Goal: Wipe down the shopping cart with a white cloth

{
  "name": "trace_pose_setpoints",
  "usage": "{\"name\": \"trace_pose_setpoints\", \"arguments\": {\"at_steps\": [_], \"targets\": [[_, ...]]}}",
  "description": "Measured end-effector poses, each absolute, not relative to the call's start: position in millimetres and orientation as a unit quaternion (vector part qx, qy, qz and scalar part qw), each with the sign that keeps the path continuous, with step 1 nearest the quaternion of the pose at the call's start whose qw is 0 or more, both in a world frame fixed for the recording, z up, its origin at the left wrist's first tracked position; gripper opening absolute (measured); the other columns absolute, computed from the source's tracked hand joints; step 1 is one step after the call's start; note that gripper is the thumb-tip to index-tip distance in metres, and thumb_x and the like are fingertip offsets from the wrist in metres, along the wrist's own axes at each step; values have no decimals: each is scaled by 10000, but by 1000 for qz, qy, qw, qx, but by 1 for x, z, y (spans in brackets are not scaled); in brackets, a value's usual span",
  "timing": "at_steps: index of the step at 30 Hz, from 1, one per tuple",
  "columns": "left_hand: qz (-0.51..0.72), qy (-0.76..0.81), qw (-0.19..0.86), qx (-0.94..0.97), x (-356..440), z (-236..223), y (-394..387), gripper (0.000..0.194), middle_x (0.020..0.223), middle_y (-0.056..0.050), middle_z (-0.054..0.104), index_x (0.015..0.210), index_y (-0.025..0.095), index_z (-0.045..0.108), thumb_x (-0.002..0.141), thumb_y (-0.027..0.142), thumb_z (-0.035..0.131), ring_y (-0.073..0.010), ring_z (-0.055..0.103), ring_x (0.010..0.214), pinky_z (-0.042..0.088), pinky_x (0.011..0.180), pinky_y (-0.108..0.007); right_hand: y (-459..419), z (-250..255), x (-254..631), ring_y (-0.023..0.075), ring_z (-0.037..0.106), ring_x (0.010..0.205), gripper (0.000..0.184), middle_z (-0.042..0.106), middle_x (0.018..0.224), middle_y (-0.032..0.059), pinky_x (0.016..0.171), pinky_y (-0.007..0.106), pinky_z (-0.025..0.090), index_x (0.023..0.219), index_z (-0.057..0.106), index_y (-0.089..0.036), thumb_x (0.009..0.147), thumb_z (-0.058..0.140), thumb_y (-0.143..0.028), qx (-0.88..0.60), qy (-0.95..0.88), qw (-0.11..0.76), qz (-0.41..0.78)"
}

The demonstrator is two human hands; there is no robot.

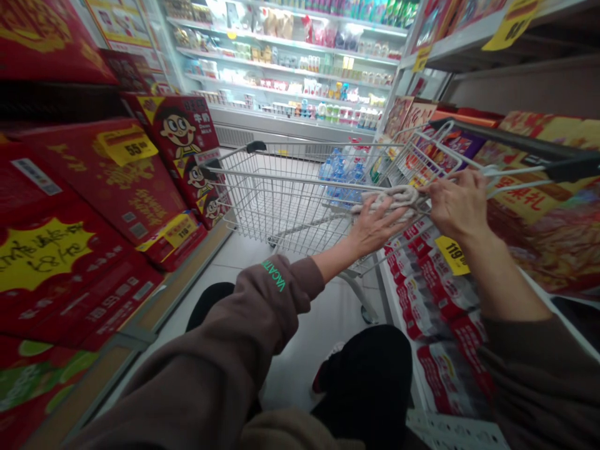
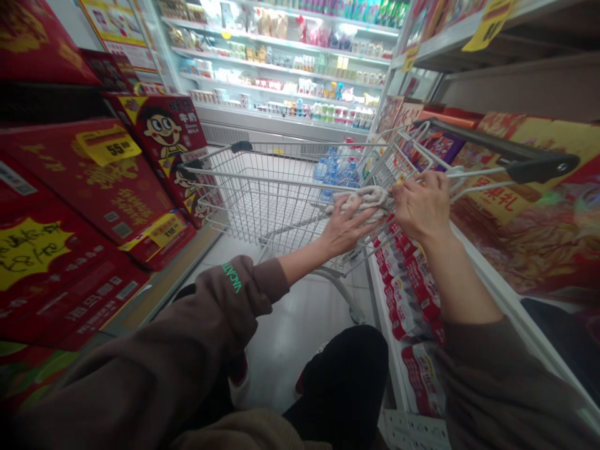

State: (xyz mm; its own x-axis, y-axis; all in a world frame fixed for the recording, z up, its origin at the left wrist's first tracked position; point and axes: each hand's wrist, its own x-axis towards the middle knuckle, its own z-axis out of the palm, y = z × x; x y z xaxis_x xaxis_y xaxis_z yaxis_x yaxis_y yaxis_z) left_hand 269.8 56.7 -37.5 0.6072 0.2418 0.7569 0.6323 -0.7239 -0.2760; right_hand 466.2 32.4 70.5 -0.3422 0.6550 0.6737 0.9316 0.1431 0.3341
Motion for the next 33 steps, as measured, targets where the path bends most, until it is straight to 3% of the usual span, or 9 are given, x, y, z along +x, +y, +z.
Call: {"name": "trace_pose_setpoints", "arguments": {"at_steps": [6,14,17,21,27,33], "targets": [[-324,-277,284,-859,255,-40,66,490,1501,-62,549,1461,313,518,1013,152,399,-336,407,1437,306,1126,-619,31,70,468,299,502,1151,628,733,1047,128,1091,444,264,1062,766,-160,1042,181,-388,-545,-741,180,-350],[-351,-362,199,-840,249,-34,51,626,1443,-159,511,1527,298,453,917,189,536,-363,498,1244,413,912,-487,32,70,450,268,535,1104,617,736,1043,128,1138,462,221,1034,728,-163,1052,149,-378,-532,-751,170,-352],[-348,-353,217,-841,249,-37,54,629,1464,-144,490,1541,323,430,931,188,501,-365,460,1266,399,921,-493,33,59,437,240,558,1173,588,715,1226,97,1185,449,211,1261,654,-180,1059,132,-362,-488,-787,190,-326],[-351,-413,206,-815,219,-58,63,705,1439,-150,495,1556,329,411,885,146,519,-358,449,1236,400,904,-483,34,39,428,277,518,1272,571,614,1404,124,1112,472,330,1472,504,-179,1054,182,-400,-474,-807,206,-287],[-373,-452,187,-788,198,-63,55,749,1442,-151,480,1550,311,431,832,138,554,-356,432,1222,389,929,-485,43,38,409,294,549,1150,587,661,1228,133,1012,467,374,1342,609,-210,1044,147,-415,-512,-779,249,-265],[-365,-428,195,-803,201,-58,63,754,1439,-115,490,1533,395,439,837,127,549,-351,420,1244,385,900,-477,53,38,384,259,576,1180,624,676,1290,105,1029,432,364,1367,592,-223,1056,83,-406,-494,-804,260,-206]]}}
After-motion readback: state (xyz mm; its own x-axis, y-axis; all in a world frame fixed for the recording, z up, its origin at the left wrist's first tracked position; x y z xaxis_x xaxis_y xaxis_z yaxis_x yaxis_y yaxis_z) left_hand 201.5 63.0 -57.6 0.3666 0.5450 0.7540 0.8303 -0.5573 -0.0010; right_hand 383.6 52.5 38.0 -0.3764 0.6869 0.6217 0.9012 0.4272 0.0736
